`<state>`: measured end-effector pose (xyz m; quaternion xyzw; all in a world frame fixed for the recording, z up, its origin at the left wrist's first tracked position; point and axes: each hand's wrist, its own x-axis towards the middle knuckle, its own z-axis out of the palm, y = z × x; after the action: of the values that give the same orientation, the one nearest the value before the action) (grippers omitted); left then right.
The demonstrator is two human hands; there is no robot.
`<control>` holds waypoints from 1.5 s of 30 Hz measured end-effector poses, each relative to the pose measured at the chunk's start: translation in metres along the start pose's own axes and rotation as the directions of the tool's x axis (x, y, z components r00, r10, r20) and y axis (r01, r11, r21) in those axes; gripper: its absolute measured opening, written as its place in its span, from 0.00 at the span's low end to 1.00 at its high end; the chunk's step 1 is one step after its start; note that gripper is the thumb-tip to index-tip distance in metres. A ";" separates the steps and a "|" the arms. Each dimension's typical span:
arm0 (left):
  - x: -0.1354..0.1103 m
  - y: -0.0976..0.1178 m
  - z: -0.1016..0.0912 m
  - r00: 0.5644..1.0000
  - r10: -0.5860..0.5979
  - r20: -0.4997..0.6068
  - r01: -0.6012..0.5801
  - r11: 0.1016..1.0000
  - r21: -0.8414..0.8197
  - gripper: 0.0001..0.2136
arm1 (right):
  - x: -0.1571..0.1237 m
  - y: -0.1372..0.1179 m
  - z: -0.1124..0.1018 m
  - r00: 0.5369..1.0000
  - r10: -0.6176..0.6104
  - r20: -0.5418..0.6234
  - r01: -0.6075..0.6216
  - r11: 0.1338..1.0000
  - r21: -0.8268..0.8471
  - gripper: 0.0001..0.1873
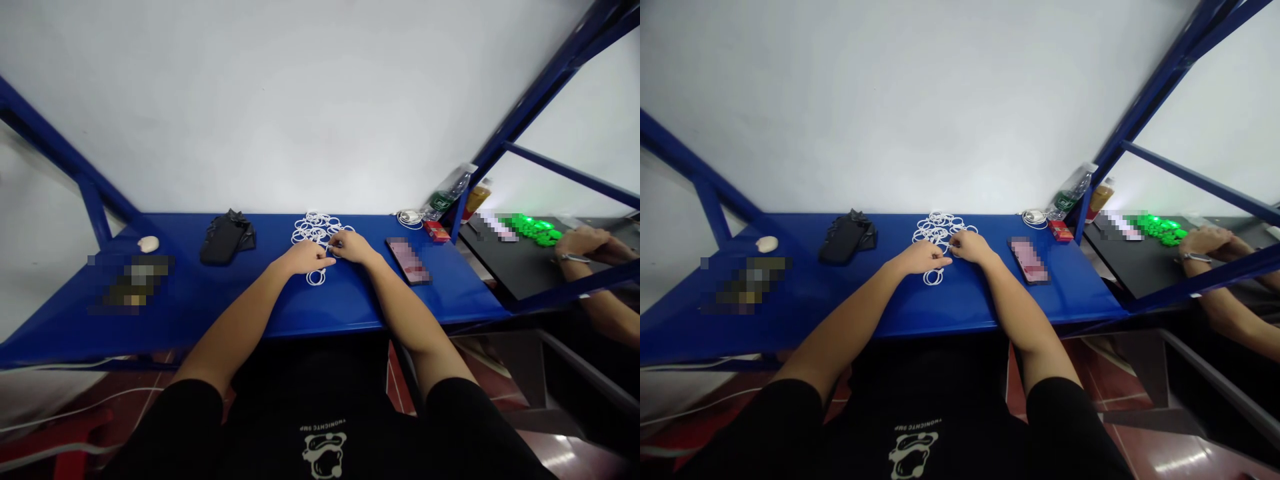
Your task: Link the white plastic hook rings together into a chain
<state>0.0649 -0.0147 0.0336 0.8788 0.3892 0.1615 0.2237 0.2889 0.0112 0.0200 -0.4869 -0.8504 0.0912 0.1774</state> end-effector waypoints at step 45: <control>0.007 -0.021 0.012 0.888 0.083 -0.452 -0.048 0.995 0.087 0.05 | -0.002 -0.013 -0.002 0.954 -0.165 -0.252 0.254 0.890 0.378 0.11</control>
<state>0.0620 0.0002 0.0127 0.8368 0.4066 0.3559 0.0882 0.2805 0.0032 0.0260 -0.3513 -0.8364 0.1934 0.3737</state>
